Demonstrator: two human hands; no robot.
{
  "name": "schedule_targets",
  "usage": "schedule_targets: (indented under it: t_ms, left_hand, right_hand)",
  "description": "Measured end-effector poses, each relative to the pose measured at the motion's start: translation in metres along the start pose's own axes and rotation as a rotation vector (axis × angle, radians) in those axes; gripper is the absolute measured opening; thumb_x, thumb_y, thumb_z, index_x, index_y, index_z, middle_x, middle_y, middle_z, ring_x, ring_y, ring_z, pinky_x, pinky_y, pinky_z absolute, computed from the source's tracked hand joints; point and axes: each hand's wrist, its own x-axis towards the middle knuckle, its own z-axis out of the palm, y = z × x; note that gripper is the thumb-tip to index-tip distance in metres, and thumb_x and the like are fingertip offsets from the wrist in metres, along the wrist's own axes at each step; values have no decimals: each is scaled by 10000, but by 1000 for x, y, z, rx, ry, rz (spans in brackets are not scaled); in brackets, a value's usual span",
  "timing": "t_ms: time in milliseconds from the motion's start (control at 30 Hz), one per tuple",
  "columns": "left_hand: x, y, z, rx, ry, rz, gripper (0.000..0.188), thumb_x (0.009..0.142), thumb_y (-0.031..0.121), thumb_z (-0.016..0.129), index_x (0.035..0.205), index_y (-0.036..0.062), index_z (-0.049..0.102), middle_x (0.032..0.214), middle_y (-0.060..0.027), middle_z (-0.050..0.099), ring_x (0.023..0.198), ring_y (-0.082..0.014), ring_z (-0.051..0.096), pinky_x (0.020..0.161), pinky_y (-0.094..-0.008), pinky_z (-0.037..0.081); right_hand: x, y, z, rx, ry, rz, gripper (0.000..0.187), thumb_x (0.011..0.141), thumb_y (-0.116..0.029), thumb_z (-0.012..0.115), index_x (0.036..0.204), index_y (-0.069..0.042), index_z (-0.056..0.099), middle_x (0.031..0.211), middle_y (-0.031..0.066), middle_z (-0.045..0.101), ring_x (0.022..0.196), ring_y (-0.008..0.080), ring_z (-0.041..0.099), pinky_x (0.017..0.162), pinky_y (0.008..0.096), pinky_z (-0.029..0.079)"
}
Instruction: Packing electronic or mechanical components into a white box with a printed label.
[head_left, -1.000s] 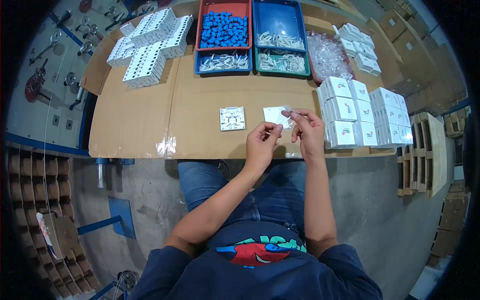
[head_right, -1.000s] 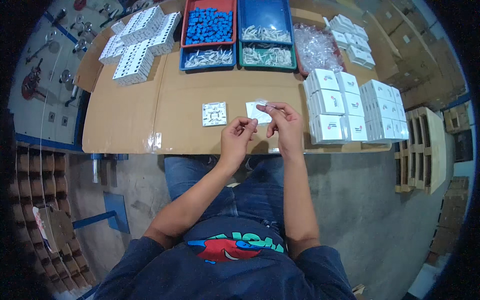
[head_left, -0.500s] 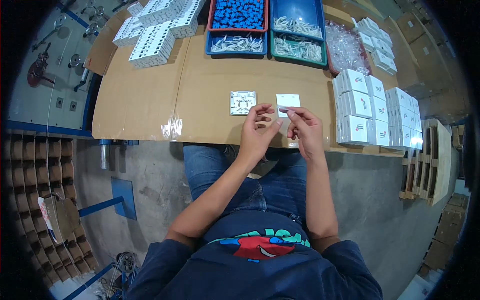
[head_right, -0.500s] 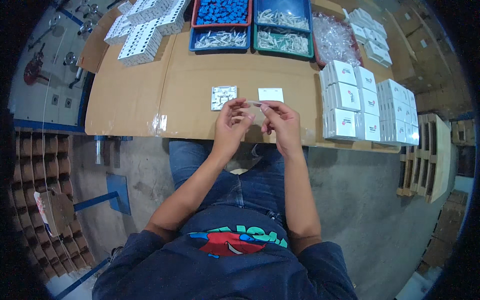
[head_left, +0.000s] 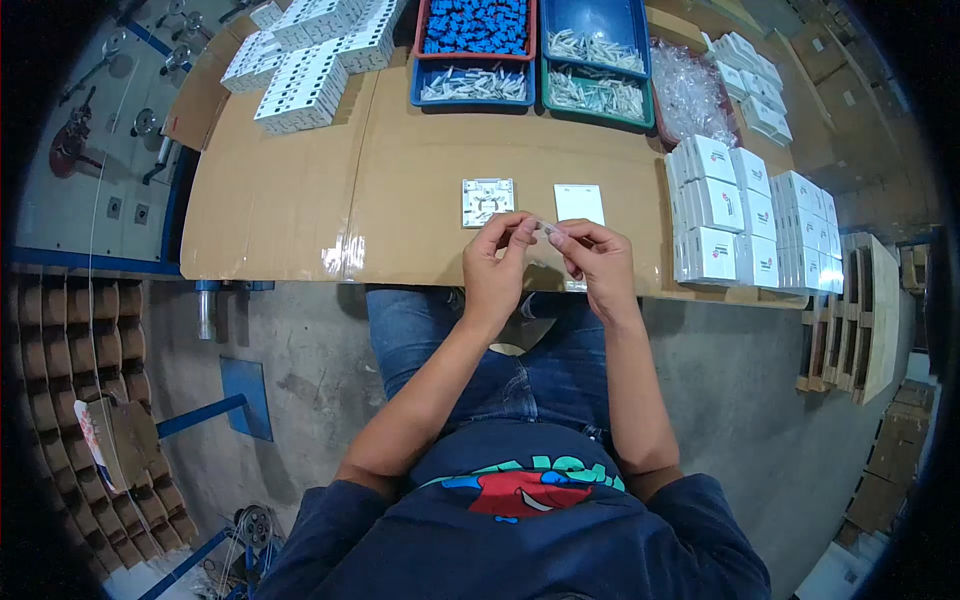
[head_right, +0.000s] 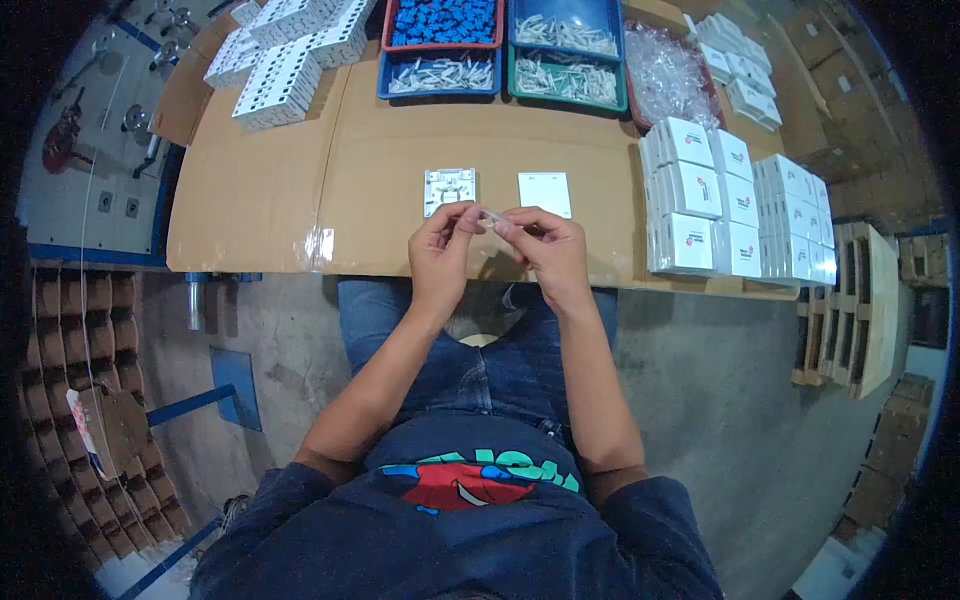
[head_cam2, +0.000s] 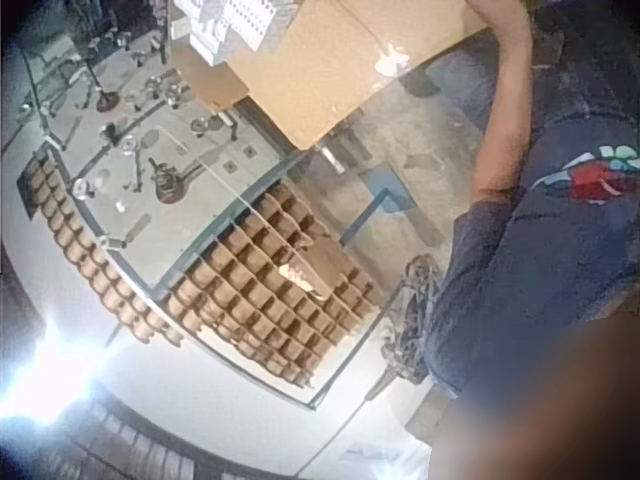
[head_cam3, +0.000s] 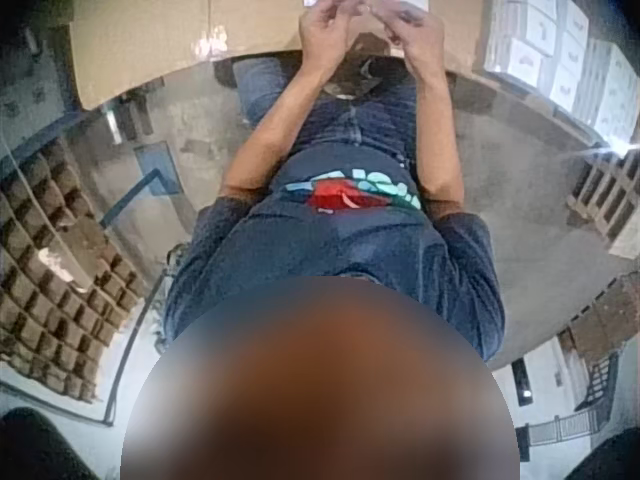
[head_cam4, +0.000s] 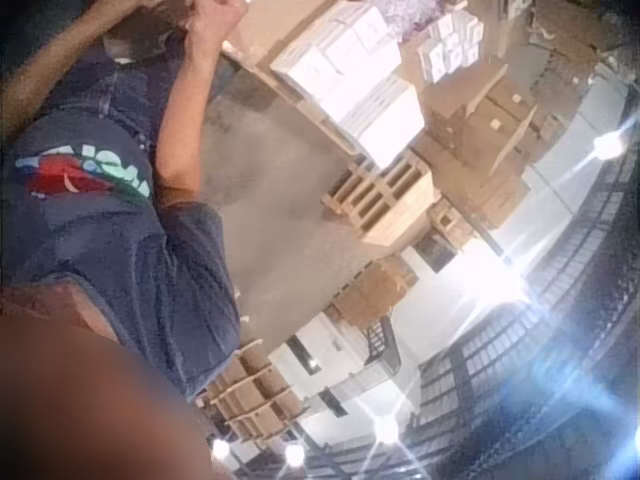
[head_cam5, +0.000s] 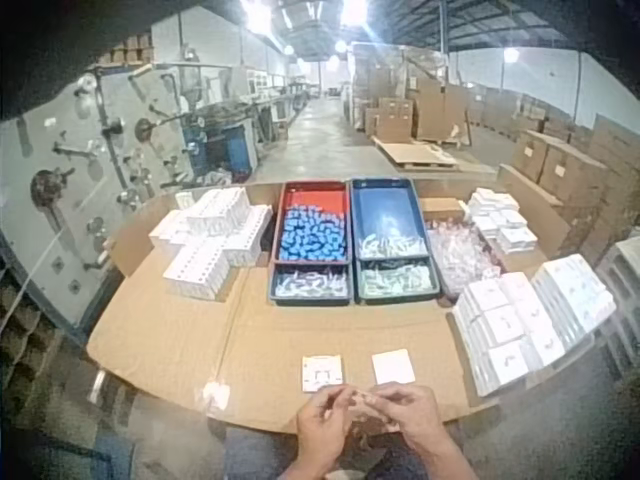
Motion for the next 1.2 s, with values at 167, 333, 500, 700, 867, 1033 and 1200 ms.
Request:
schedule_targets:
  t_ms: [167,333,500,700,867,1033,1200]
  left_hand:
    - [-2,3,-3,-36,-52,-49,166,1005,147,704,1093,7,692,971,-24,707,897,-91,650,823,-249,517]
    - [-4,3,-7,-111,-60,-91,122,990,89,714,1075,5,688,981,-27,703,925,-93,649,846,-248,522]
    - [-1,6,-12,-26,-71,3,120,992,116,709,1010,0,736,957,-36,726,903,-93,651,805,-255,513]
    - [2,21,-11,179,-100,121,174,1007,135,680,1039,-21,751,967,-81,723,894,-148,668,800,-279,522]
    - [3,24,-12,297,-147,204,177,1022,132,657,1028,-23,743,979,-78,716,909,-149,658,817,-286,522]
    - [1,23,-13,372,-231,194,168,1036,126,642,1073,-19,718,968,-63,698,952,-126,650,830,-277,522]
    - [-2,15,-9,-166,-185,-94,141,1015,123,680,1083,0,679,909,-25,668,842,-79,614,760,-233,500]
  right_hand:
    - [0,0,6,20,8,-46,106,888,-56,811,962,-21,743,791,-18,670,621,23,533,514,192,382]
    - [-2,-3,4,-39,-53,-29,147,889,-53,812,996,-20,716,863,-9,685,668,14,536,551,182,408]
    - [-6,-18,5,-78,-111,-41,236,888,-37,805,1100,-4,706,977,12,689,707,18,543,607,174,428]
    - [-5,-22,2,-260,-166,-216,274,865,-36,809,1126,-18,727,1083,16,695,734,27,547,629,197,451]
    - [-8,-39,2,-561,-188,-297,232,846,-74,824,1065,-53,752,1082,27,703,736,51,552,634,209,457]
    - [-7,-35,-1,-568,-208,-340,136,844,-68,820,957,-32,754,1006,21,669,710,50,529,586,209,411]
    - [-16,-33,2,-433,-198,-396,110,844,-48,817,916,-9,744,975,21,660,683,45,523,570,210,398]
